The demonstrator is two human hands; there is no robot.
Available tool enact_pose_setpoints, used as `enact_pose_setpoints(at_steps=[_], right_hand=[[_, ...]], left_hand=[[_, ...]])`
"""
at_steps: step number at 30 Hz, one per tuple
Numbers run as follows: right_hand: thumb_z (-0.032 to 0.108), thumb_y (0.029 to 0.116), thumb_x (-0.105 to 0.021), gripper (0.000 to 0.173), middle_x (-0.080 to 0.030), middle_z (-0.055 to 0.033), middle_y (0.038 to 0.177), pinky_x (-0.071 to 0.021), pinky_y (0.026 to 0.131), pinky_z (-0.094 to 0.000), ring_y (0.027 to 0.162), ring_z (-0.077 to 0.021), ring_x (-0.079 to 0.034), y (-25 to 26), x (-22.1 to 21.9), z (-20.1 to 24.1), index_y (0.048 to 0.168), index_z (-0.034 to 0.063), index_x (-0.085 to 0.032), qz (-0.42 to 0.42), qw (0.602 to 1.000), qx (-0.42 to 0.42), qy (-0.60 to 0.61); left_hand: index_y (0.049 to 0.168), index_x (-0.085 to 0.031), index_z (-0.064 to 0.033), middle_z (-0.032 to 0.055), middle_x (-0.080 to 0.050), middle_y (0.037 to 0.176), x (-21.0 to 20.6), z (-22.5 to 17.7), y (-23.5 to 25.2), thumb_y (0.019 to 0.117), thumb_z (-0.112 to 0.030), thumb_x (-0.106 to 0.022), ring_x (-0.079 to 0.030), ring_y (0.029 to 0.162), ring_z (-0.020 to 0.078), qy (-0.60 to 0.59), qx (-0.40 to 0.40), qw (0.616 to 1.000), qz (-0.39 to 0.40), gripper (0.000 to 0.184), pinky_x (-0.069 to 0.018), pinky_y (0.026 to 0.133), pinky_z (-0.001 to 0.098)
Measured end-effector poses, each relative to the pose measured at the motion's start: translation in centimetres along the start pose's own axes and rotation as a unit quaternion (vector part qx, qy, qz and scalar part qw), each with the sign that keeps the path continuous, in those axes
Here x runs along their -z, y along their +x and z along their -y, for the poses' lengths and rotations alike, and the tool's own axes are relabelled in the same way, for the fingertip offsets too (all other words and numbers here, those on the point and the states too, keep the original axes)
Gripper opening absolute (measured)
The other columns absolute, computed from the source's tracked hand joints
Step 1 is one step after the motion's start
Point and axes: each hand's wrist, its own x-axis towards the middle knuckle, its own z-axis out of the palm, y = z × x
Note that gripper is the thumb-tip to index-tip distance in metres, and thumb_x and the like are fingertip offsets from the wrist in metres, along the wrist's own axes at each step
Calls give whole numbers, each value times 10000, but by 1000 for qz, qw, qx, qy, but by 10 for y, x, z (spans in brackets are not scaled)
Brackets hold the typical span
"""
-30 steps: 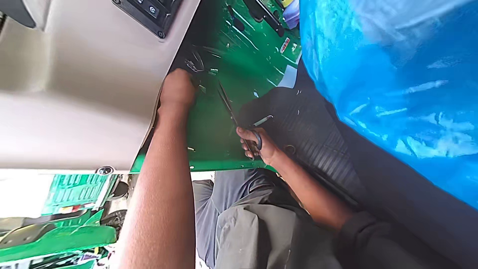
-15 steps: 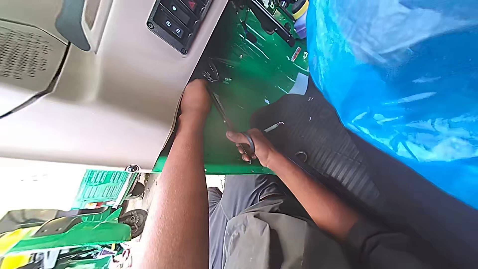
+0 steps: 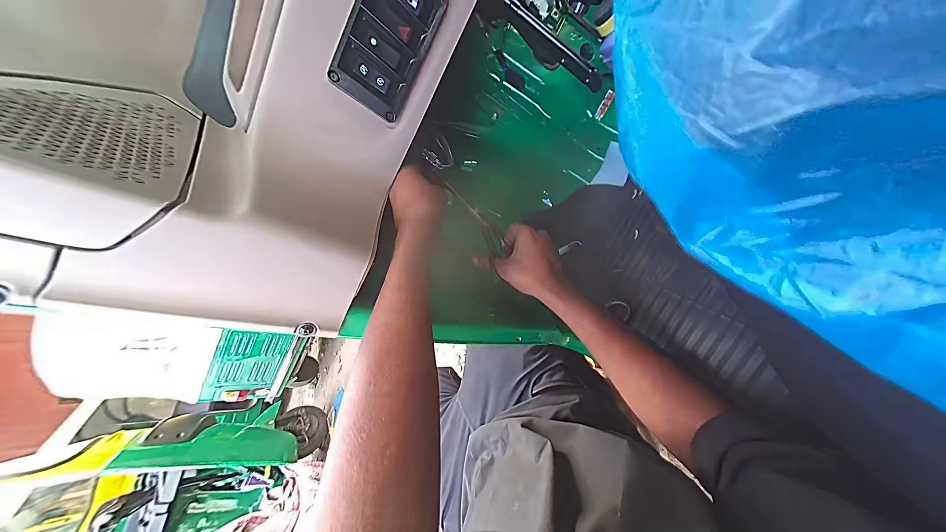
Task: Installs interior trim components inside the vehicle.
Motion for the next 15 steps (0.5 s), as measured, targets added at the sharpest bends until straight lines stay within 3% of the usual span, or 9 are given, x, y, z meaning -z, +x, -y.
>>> enact_pose_setpoints(at_steps=[6, 12, 15], right_hand=[[593, 750, -845, 565, -606, -55, 701, -520, 561, -464, 619, -220, -604, 1, 1, 1, 930, 95, -649, 7, 1000, 16, 17], [567, 812, -804, 523, -604, -69, 723, -517, 575, -482, 641, -244, -610, 4, 2, 1, 950, 91, -636, 22, 1000, 14, -5], [534, 830, -807, 503, -618, -79, 745, -528, 599, -490, 661, -250, -619, 4, 1, 0, 976, 80, -648, 29, 1000, 9, -6]], left_hand=[[1159, -685, -38, 199, -708, 1114, 0, -2, -4, 869, -233, -708, -681, 1085, 363, -55, 44, 997, -16, 350, -519, 935, 636], [1103, -698, -54, 187, -712, 1074, 1, -2, -5, 847, -239, -707, -687, 1054, 354, -64, 74, 995, -7, 316, -529, 896, 632], [1117, -671, -8, 219, -700, 1079, 1, -3, -6, 858, -259, -706, -685, 1052, 375, -72, 95, 993, -4, 362, -531, 893, 637]])
